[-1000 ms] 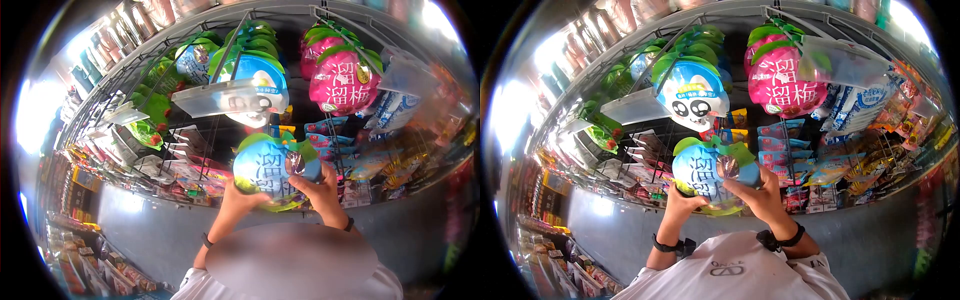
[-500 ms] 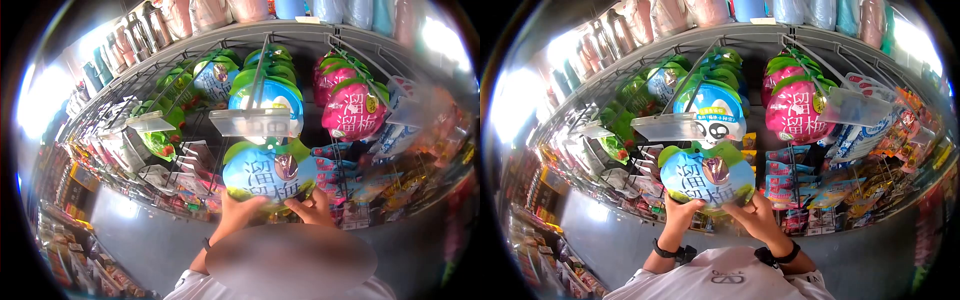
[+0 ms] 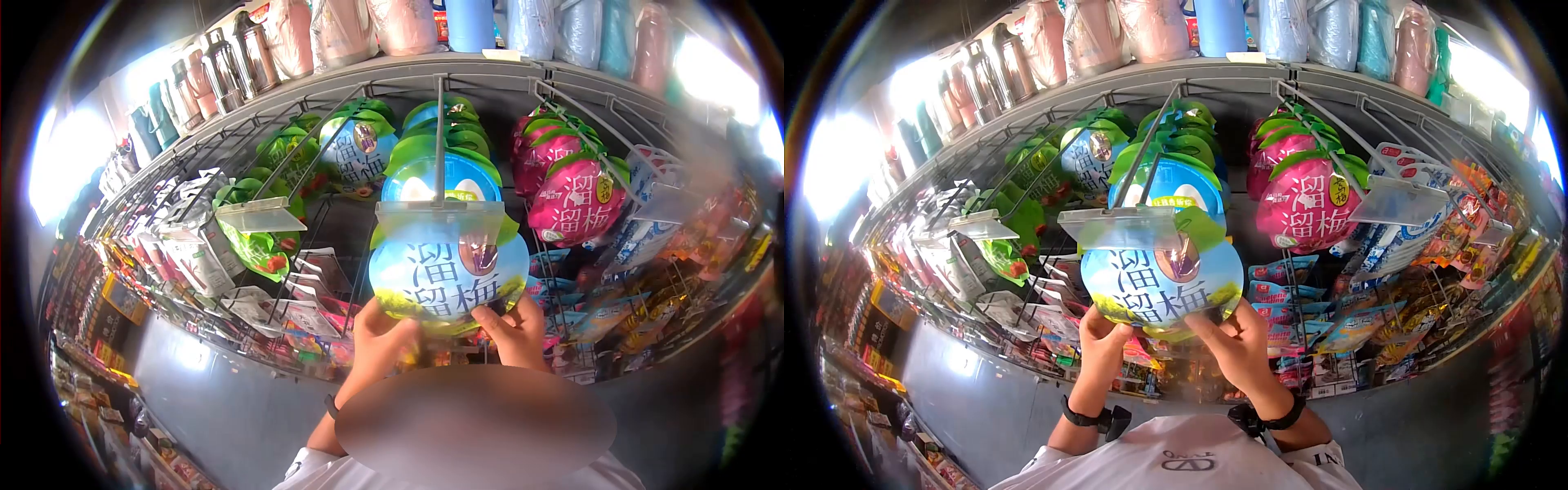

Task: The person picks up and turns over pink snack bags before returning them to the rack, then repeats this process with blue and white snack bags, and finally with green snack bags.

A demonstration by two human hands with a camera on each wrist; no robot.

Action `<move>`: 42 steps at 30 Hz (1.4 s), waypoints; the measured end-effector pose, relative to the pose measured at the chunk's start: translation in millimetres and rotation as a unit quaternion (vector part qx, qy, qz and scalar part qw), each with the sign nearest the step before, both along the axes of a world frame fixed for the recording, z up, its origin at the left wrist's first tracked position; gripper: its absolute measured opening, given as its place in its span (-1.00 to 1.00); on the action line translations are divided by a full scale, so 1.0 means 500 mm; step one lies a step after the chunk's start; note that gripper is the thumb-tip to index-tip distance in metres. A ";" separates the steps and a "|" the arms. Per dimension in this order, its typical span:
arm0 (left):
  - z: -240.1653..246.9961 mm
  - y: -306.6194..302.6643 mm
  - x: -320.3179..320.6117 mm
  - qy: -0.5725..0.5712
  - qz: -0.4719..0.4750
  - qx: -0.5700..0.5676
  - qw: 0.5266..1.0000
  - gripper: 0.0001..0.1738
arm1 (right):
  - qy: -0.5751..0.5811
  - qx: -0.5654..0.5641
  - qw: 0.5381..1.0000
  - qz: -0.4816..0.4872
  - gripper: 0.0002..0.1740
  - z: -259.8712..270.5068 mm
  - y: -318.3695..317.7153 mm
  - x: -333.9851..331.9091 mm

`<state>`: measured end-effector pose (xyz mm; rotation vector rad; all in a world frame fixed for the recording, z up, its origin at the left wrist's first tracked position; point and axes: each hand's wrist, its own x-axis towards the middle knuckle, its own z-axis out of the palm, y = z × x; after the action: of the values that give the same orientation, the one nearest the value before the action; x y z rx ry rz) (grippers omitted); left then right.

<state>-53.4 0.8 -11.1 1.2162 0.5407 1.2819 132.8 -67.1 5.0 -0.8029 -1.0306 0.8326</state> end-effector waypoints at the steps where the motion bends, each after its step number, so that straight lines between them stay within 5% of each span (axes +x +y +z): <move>1: -0.002 0.002 -0.002 -0.002 0.000 -0.003 1.000 -0.70 | 0.016 0.013 1.000 0.002 -0.72 0.011 0.003 -0.009; 23: 0.006 -0.008 -0.014 -0.001 0.027 -0.001 1.000 -0.85 | -0.043 -0.019 0.999 -0.006 -0.69 0.015 0.001 -0.004; 34: 0.009 0.006 0.020 -0.024 0.087 -0.045 0.995 -0.90 | 0.020 -0.019 0.999 0.018 -0.66 0.038 0.027 -0.004; 42: 0.034 0.036 0.056 -0.046 0.080 -0.072 0.993 -0.80 | -0.002 -0.014 0.999 0.028 -0.59 0.033 0.064 0.021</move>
<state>-25.3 19.0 5.7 1.0053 0.6631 1.4004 143.4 -35.0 21.6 -0.8028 -1.0510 0.8962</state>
